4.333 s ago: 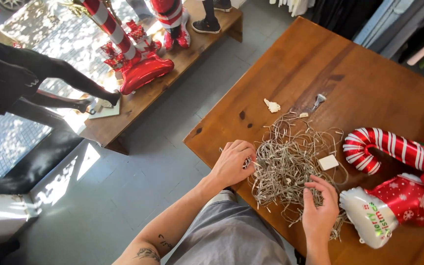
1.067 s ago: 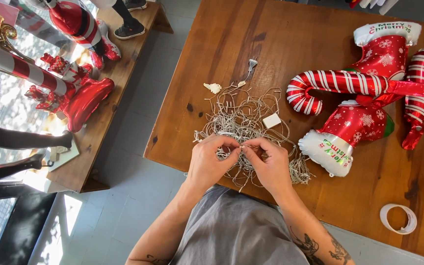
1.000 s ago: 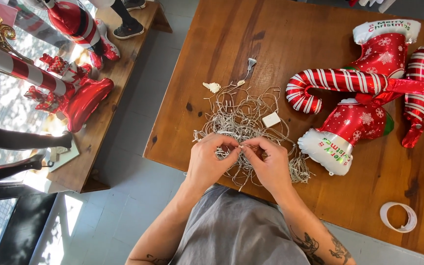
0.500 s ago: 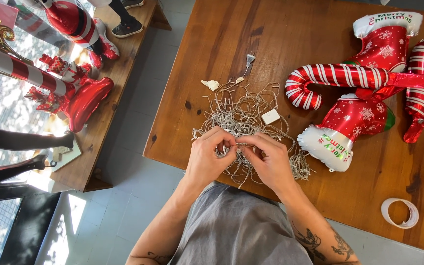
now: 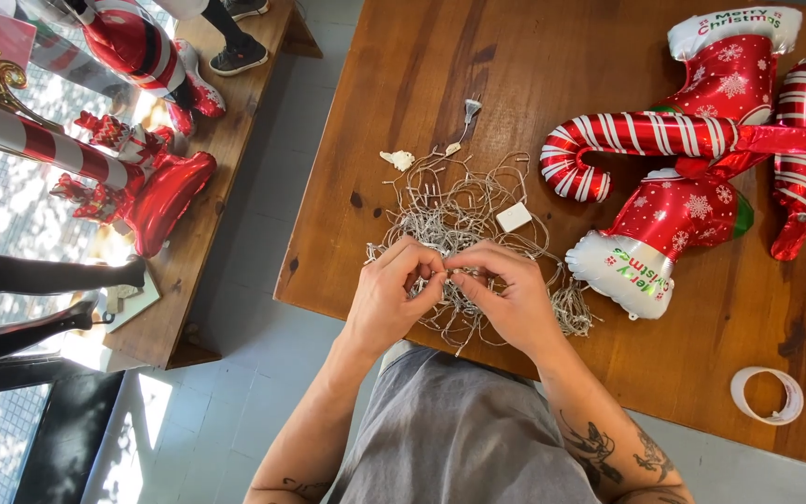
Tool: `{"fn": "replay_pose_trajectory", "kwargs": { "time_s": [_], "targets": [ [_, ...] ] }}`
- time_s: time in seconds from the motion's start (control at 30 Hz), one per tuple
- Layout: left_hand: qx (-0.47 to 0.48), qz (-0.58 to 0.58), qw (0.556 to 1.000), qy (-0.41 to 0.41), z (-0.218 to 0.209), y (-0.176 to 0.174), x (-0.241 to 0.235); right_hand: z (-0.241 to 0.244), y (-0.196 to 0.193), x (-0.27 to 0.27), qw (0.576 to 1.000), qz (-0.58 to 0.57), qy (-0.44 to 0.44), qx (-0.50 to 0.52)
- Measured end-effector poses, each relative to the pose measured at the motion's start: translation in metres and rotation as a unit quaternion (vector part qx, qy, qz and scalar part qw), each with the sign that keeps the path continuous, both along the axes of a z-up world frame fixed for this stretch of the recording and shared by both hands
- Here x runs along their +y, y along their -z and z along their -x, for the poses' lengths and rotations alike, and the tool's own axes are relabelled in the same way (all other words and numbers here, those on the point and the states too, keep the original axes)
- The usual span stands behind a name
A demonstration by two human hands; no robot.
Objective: The person untangles a string of white Christmas lights on a wooden table. They separate the wires by hand, occasionally picking up and moving the tangled bundle to work on different sections. Inflated candy cane decorations and a roll of tape are visible on the table nearby.
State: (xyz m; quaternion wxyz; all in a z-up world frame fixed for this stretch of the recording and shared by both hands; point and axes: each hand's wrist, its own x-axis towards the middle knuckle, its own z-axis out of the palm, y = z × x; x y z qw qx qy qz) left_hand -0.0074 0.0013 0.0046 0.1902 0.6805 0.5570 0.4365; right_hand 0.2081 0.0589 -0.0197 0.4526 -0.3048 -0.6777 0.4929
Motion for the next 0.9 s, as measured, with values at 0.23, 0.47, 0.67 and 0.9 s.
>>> {"fn": "replay_pose_trajectory", "kwargs": {
  "time_s": [0.23, 0.47, 0.67, 0.9],
  "targets": [
    [0.06, -0.033, 0.998, 0.01, 0.003, 0.004, -0.003, 0.01, 0.016, -0.003, 0.999, 0.011, 0.046, 0.014],
    [0.072, -0.064, 0.995, -0.016, -0.001, 0.012, -0.003, 0.015, 0.031, -0.007, 0.993, 0.09, 0.029, 0.066],
    [0.02, -0.047, 0.999, -0.017, 0.001, 0.004, -0.001, 0.013, 0.039, -0.003, 0.998, 0.041, 0.0, 0.057],
    [0.015, -0.062, 0.998, -0.011, -0.003, 0.008, 0.0, 0.014, 0.051, -0.004, 0.996, 0.055, 0.045, 0.062]
  ]
}}
